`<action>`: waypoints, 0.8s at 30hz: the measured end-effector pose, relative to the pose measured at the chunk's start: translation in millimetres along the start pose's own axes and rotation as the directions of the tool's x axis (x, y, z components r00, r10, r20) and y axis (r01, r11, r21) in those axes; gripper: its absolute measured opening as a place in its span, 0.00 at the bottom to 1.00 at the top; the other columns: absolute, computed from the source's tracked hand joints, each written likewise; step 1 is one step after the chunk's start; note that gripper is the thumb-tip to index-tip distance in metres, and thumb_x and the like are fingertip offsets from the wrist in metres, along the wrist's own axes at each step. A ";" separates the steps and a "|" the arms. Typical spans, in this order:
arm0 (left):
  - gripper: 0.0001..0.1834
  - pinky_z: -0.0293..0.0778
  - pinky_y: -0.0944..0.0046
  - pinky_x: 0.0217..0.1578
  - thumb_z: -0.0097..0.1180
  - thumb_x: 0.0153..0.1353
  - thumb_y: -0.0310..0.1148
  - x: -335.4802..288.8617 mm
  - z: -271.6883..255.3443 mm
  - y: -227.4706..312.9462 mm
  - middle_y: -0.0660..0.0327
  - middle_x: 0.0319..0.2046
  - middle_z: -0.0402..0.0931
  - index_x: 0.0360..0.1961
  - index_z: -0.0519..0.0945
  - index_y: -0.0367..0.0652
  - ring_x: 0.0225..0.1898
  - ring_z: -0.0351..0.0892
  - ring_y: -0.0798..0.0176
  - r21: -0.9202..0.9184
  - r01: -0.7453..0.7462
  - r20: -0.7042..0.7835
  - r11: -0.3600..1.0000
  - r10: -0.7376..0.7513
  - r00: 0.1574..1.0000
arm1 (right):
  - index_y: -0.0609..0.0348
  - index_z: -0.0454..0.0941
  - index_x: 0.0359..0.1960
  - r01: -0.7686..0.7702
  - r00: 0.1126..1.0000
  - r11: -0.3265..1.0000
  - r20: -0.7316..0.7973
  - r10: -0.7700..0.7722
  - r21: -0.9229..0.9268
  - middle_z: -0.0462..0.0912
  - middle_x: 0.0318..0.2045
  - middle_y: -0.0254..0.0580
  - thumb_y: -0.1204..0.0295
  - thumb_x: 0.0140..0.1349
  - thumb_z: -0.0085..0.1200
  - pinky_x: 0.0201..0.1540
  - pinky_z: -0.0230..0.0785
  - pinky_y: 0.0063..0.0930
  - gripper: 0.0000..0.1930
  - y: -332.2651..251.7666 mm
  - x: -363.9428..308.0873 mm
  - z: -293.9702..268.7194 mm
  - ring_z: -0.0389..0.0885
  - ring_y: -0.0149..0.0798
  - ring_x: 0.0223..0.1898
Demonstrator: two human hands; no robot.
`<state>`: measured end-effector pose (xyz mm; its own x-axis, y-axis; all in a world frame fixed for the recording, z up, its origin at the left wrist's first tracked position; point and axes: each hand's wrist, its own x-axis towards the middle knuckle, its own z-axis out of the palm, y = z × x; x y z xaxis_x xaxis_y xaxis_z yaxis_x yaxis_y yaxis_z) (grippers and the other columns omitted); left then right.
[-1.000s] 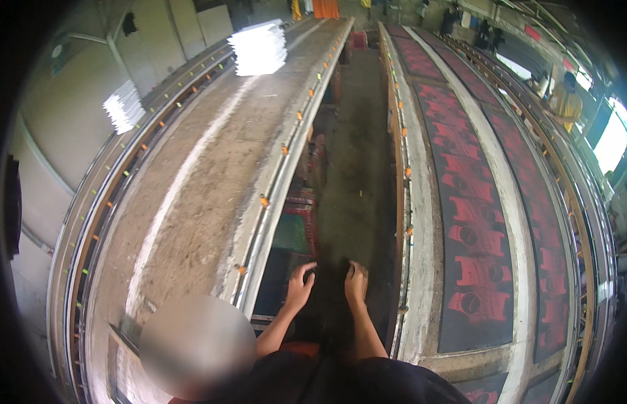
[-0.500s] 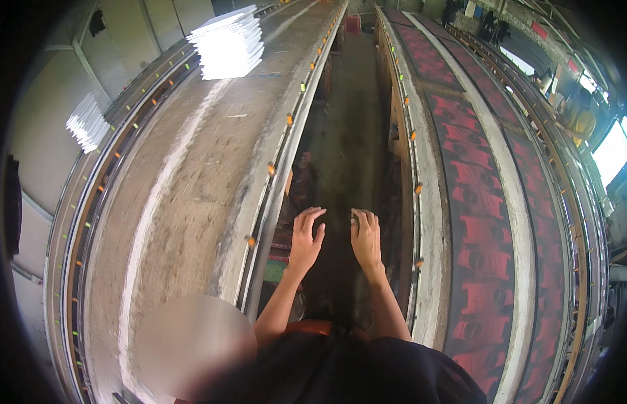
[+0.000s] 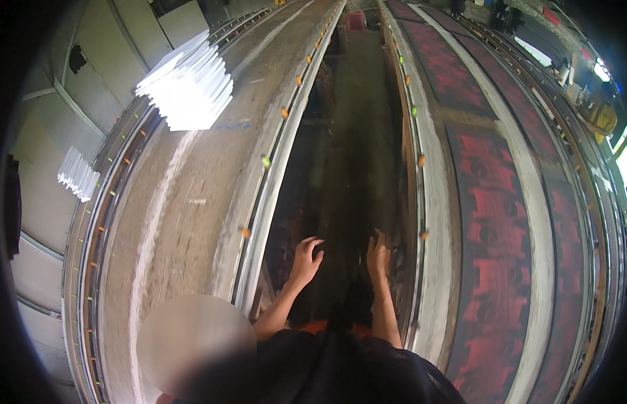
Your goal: The person places a wooden frame on a conveyor belt and then repeatedly picks up white square tiles from a stack, positioning each tile inside the frame on the belt. The person adjusts the frame and tiles by hand as they move along the line.
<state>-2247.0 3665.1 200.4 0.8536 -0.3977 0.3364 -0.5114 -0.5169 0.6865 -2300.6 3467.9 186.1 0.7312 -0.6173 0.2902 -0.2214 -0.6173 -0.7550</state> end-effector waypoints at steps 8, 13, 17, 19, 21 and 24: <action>0.17 0.61 0.52 0.55 0.53 0.56 0.28 187.6 -8.0 30.4 0.53 0.51 0.66 0.49 0.72 0.45 0.54 0.63 0.47 -0.037 -0.033 -0.055 0.999 0.031 0.998 | 0.64 0.70 0.47 0.063 0.994 0.986 0.082 -0.076 0.153 0.74 0.43 0.56 0.77 0.61 0.44 0.47 0.68 0.40 0.13 -36.3 184.2 40.0 0.74 0.55 0.45; 0.17 0.61 0.53 0.55 0.53 0.56 0.26 291.6 -40.3 40.7 0.54 0.51 0.66 0.48 0.73 0.45 0.55 0.62 0.47 -0.043 -0.079 -0.179 0.996 0.070 0.981 | 0.63 0.71 0.47 0.192 0.971 0.959 0.101 -0.216 0.210 0.74 0.43 0.54 0.77 0.61 0.44 0.47 0.68 0.39 0.12 -68.3 280.1 79.1 0.74 0.54 0.45; 0.16 0.60 0.55 0.56 0.53 0.55 0.25 350.7 -73.8 18.2 0.53 0.51 0.67 0.46 0.74 0.43 0.56 0.63 0.48 -0.049 0.008 -0.302 0.999 -0.022 0.953 | 0.61 0.72 0.46 0.292 0.942 0.925 0.096 -0.322 0.242 0.75 0.44 0.51 0.77 0.62 0.44 0.47 0.67 0.38 0.12 -112.5 359.9 121.5 0.74 0.53 0.46; 0.15 0.60 0.55 0.56 0.53 0.56 0.25 376.3 -93.7 4.3 0.53 0.51 0.68 0.46 0.74 0.42 0.56 0.64 0.48 -0.033 0.049 -0.447 0.998 -0.059 0.893 | 0.60 0.73 0.46 0.389 0.899 0.868 0.077 -0.430 0.307 0.75 0.43 0.49 0.78 0.62 0.44 0.48 0.67 0.37 0.11 -146.6 402.8 142.4 0.74 0.52 0.45; 0.14 0.61 0.54 0.56 0.53 0.56 0.24 396.2 -109.9 -8.3 0.53 0.51 0.68 0.45 0.75 0.42 0.56 0.64 0.48 -0.086 0.123 -0.567 0.989 -0.150 0.810 | 0.60 0.74 0.45 0.488 0.833 0.799 0.088 -0.547 0.351 0.75 0.43 0.49 0.79 0.62 0.43 0.48 0.67 0.37 0.11 -184.3 440.7 159.9 0.74 0.51 0.45; 0.15 0.61 0.54 0.56 0.52 0.56 0.24 405.7 -137.1 -25.5 0.53 0.50 0.68 0.46 0.75 0.42 0.57 0.63 0.48 -0.154 0.270 -0.667 0.951 -0.301 0.681 | 0.61 0.74 0.44 0.635 0.689 0.644 0.065 -0.722 0.427 0.75 0.42 0.49 0.79 0.62 0.42 0.46 0.66 0.38 0.11 -244.2 486.8 190.4 0.73 0.51 0.44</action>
<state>-1874.1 3620.9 407.8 0.8016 0.3909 0.4524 -0.2407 -0.4817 0.8426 -1767.8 3410.9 399.8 0.7051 0.0523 0.7071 0.5975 -0.5808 -0.5528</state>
